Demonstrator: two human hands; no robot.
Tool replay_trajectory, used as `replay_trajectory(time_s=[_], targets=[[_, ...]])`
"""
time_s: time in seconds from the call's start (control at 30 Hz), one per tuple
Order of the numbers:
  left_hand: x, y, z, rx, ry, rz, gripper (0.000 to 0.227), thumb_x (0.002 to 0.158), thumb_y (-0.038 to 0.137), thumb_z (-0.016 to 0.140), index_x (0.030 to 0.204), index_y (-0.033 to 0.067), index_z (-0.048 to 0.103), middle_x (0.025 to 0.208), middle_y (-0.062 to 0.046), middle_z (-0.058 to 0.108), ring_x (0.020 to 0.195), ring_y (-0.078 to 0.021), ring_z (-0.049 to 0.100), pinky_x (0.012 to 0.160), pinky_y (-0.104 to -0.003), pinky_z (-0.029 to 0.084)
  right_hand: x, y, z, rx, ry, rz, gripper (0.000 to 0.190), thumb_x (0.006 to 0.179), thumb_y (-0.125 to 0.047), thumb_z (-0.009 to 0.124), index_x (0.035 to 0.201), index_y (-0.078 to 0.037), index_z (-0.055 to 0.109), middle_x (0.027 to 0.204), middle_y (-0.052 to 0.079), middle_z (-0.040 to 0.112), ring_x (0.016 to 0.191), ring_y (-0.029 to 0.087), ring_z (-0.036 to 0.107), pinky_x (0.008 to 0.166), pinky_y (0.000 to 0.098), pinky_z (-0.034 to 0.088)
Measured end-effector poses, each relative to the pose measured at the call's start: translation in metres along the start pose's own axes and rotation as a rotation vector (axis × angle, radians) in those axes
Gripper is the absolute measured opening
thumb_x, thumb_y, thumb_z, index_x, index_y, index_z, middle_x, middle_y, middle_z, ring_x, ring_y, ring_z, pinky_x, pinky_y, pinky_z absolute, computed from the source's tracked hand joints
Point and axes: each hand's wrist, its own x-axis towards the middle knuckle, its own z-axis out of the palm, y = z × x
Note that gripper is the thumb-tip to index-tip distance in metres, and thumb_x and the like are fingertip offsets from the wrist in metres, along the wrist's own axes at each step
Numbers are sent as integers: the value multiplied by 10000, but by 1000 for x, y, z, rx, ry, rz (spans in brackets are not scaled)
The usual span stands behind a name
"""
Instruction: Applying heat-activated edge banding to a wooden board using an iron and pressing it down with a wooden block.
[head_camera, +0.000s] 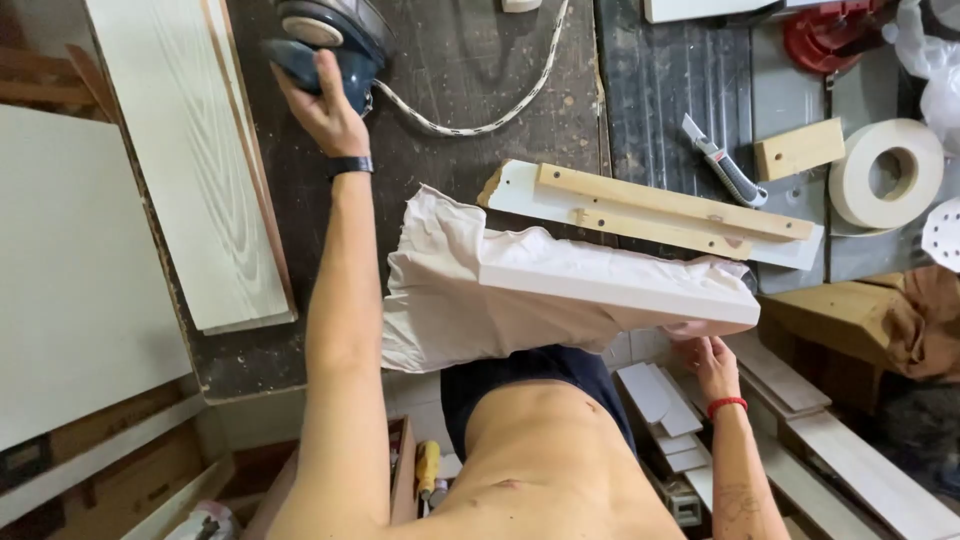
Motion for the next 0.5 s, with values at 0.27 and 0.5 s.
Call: replay_trajectory(time_s=[0.27,0.5], targets=[[-15,-57,5,43,-110,-29,856,1026,391,803,1592,-45,333,1456,-247,638,1294,-267,684,1128,-382,563,-3,-3,10,-64,-32,-5,393,1137,-337,512,1198,-2,707,1078,172,784,950,260,738,824,394,575],[-6,62,0,191,-339,202,162,1046,171,712,1146,57,653,1103,-153,727,1003,-312,716,937,-398,543,18,6,7,170,-12,7,358,969,-176,437,1167,-11,685,1112,159,783,956,270,778,748,347,570]])
